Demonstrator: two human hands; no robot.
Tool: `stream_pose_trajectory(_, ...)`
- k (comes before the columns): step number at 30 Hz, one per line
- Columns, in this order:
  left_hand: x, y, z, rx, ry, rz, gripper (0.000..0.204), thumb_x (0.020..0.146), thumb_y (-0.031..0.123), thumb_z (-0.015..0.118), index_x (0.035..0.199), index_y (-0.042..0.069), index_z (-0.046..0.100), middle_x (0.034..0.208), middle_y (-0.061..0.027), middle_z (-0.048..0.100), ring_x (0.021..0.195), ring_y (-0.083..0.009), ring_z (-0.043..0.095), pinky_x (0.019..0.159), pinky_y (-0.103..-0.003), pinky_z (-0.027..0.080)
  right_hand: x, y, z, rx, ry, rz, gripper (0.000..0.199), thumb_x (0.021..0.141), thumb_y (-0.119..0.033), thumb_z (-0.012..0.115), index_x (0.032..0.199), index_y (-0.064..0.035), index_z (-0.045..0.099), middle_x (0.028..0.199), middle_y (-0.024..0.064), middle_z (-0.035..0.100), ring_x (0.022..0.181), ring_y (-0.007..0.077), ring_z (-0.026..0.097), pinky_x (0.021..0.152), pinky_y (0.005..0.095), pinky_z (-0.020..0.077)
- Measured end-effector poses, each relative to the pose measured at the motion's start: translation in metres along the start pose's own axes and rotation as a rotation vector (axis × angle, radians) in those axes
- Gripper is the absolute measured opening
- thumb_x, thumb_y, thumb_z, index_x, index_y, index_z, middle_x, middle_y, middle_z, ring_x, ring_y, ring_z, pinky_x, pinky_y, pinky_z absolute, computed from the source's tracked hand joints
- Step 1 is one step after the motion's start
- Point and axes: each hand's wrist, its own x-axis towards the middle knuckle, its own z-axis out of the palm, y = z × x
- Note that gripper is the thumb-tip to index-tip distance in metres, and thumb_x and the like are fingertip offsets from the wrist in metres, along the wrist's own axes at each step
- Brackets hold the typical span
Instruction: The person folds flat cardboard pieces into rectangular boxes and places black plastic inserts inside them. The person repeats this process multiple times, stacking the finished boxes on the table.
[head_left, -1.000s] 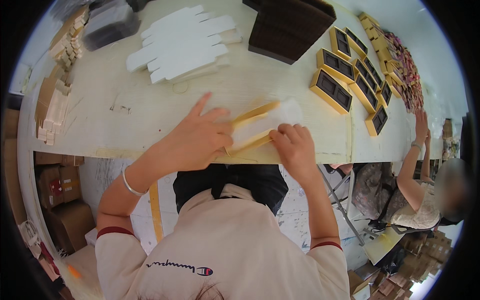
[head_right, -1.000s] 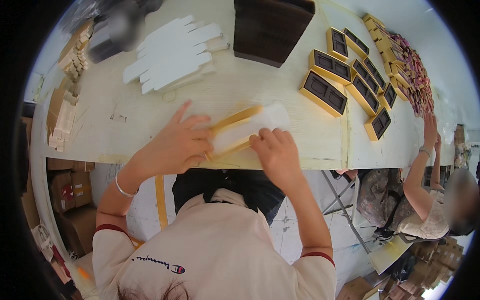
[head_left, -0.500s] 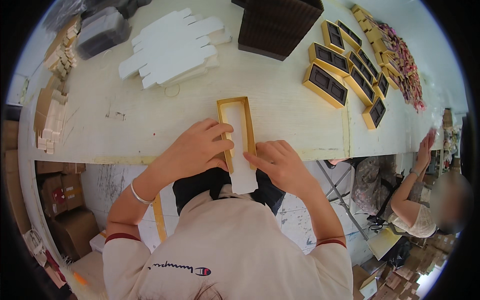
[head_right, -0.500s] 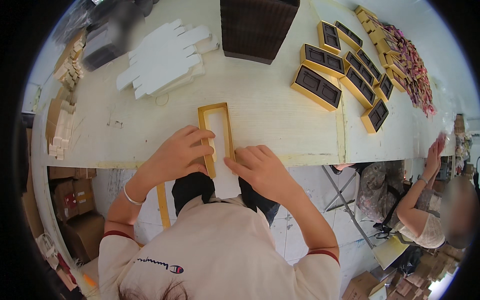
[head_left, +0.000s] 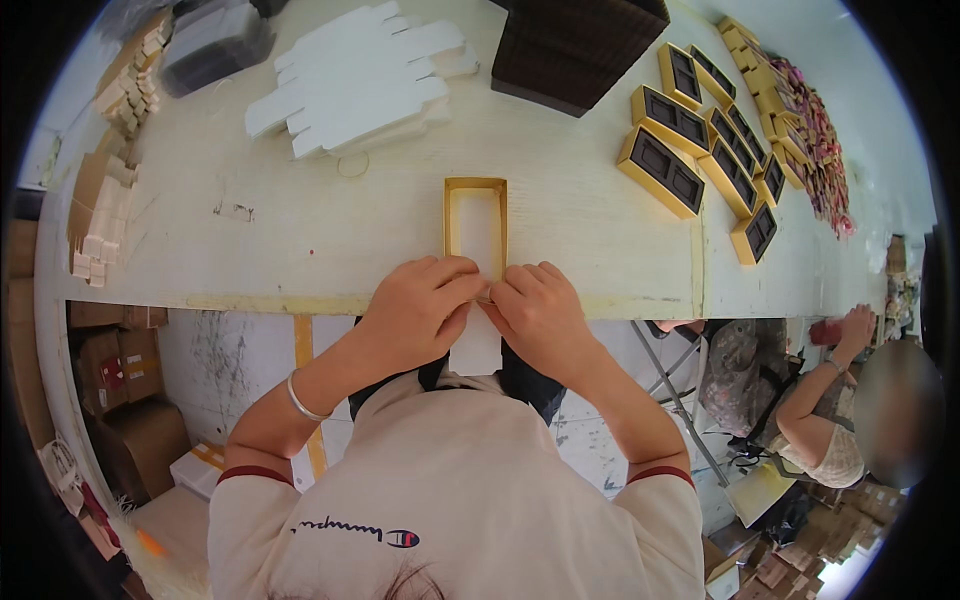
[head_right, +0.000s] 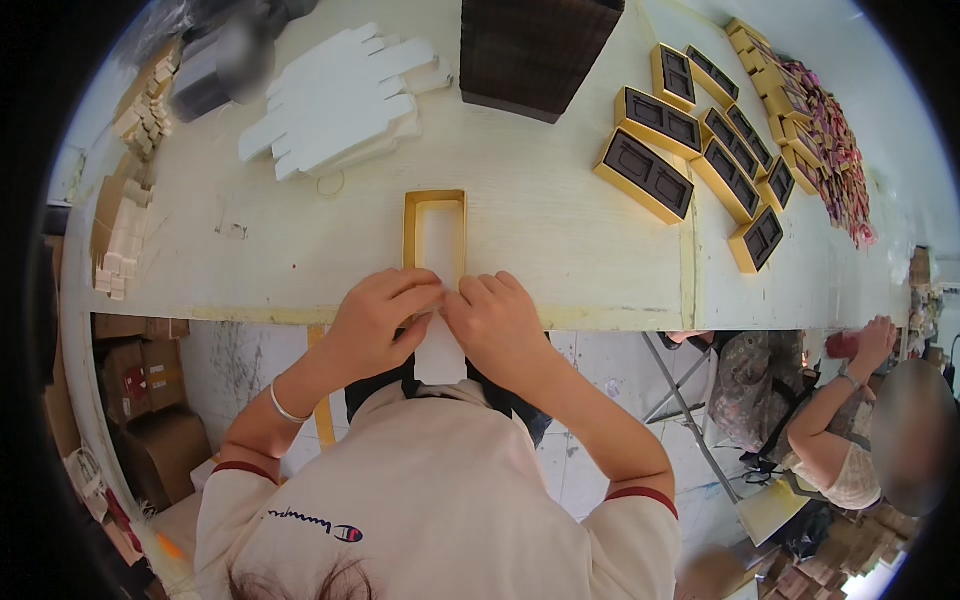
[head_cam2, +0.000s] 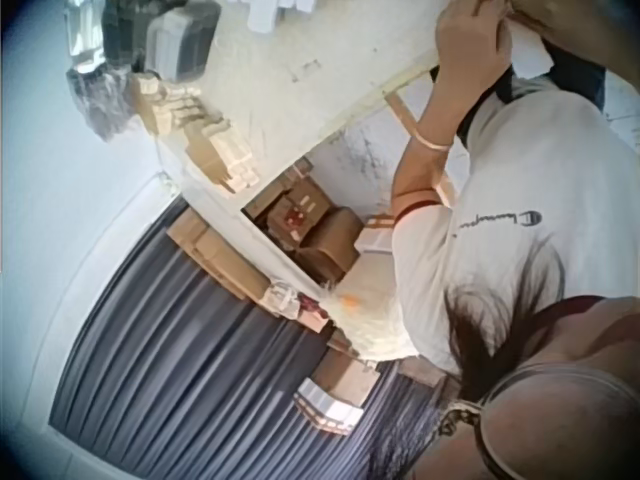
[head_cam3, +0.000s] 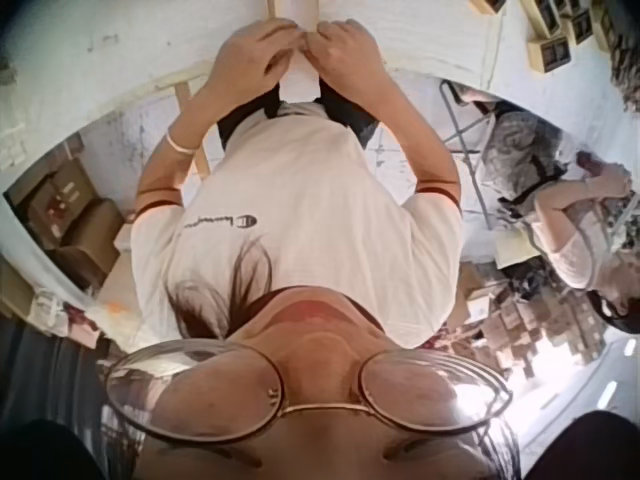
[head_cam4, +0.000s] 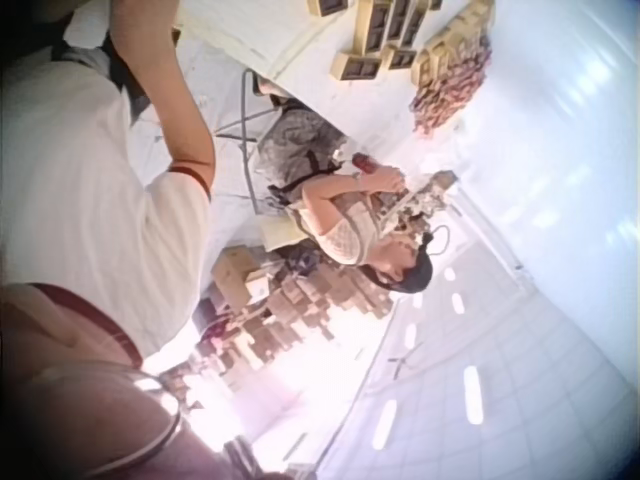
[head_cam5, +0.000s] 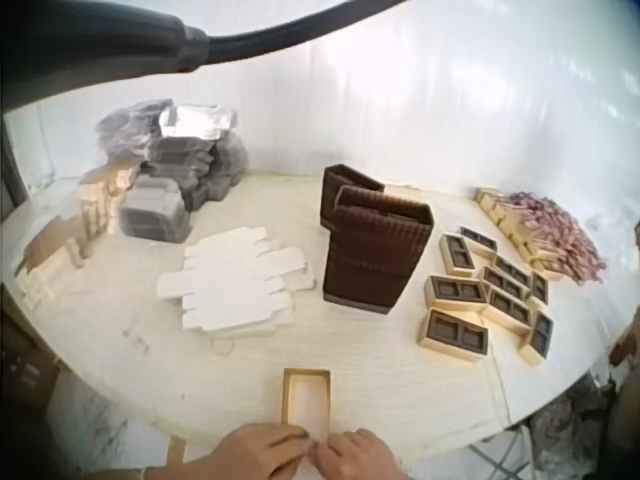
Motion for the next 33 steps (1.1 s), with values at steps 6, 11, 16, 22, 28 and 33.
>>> stream_pose_trajectory(6,0.002,-0.001,0.009,-0.009,0.13,0.051,0.013,0.075,0.003,0.068,0.088,0.005,0.064,0.087,-0.0076,0.062,0.069,-0.0272,0.059,0.06,-0.036,0.047,-0.004,-0.008,0.003,0.341,0.002,0.183,0.014,0.074,0.001,0.063,0.084,-0.0032,0.055,0.072,0.0087,0.054,0.07,0.0267,0.055,0.066,0.0393,0.0423)
stream_pose_trajectory(11,0.0,-0.011,0.006,-0.05,0.103,0.026,0.012,0.074,0.0,0.07,0.085,0.005,0.067,0.069,-0.006,0.056,0.06,-0.0234,0.055,0.052,-0.033,0.043,-0.017,-0.014,-0.016,0.264,-0.06,0.099,0.052,0.07,0.006,0.059,0.122,-0.0024,0.053,0.099,0.0141,0.057,0.086,0.0288,0.057,0.076,0.0399,0.0449)
stream_pose_trajectory(16,0.003,-0.009,0.002,-0.189,0.032,-0.067,0.009,0.076,0.0,0.068,0.085,0.004,0.067,0.076,-0.0068,0.056,0.063,-0.0241,0.056,0.056,-0.033,0.045,-0.032,-0.004,0.001,-0.045,0.096,-0.135,0.058,0.067,0.008,0.059,0.124,-0.0033,0.057,0.119,0.0141,0.055,0.097,0.0274,0.057,0.08,0.0371,0.0463)
stream_pose_trajectory(22,0.018,0.0,-0.03,-0.51,-0.276,-0.359,0.028,0.091,0.011,0.059,0.117,0.005,0.051,0.096,-0.0133,0.061,0.077,-0.0261,0.059,0.071,-0.035,0.047,-0.016,0.011,0.021,0.355,0.289,-0.087,0.038,0.063,0.008,0.065,0.099,-0.0022,0.065,0.102,0.0108,0.061,0.084,0.0268,0.058,0.071,0.0361,0.0474)
stream_pose_trajectory(28,0.008,-0.01,-0.02,-0.434,-0.17,-0.193,0.033,0.094,0.015,0.055,0.124,0.006,0.044,0.087,-0.017,0.062,0.072,-0.0283,0.06,0.066,-0.035,0.047,-0.002,0.002,0.012,0.705,0.272,0.248,0.055,0.081,0.008,0.065,0.127,-0.0063,0.039,0.083,0.0088,0.054,0.071,0.017,0.055,0.067,0.028,0.048)
stream_pose_trajectory(33,0.01,-0.004,-0.019,-0.401,-0.173,-0.317,0.033,0.094,0.011,0.05,0.125,0.006,0.041,0.069,-0.016,0.059,0.06,-0.037,0.057,0.059,-0.039,0.045,0.004,-0.006,0.018,0.47,0.373,0.153,0.044,0.079,0.007,0.068,0.118,-0.004,0.049,0.1,0.0144,0.055,0.069,0.021,0.055,0.064,0.0316,0.0496)
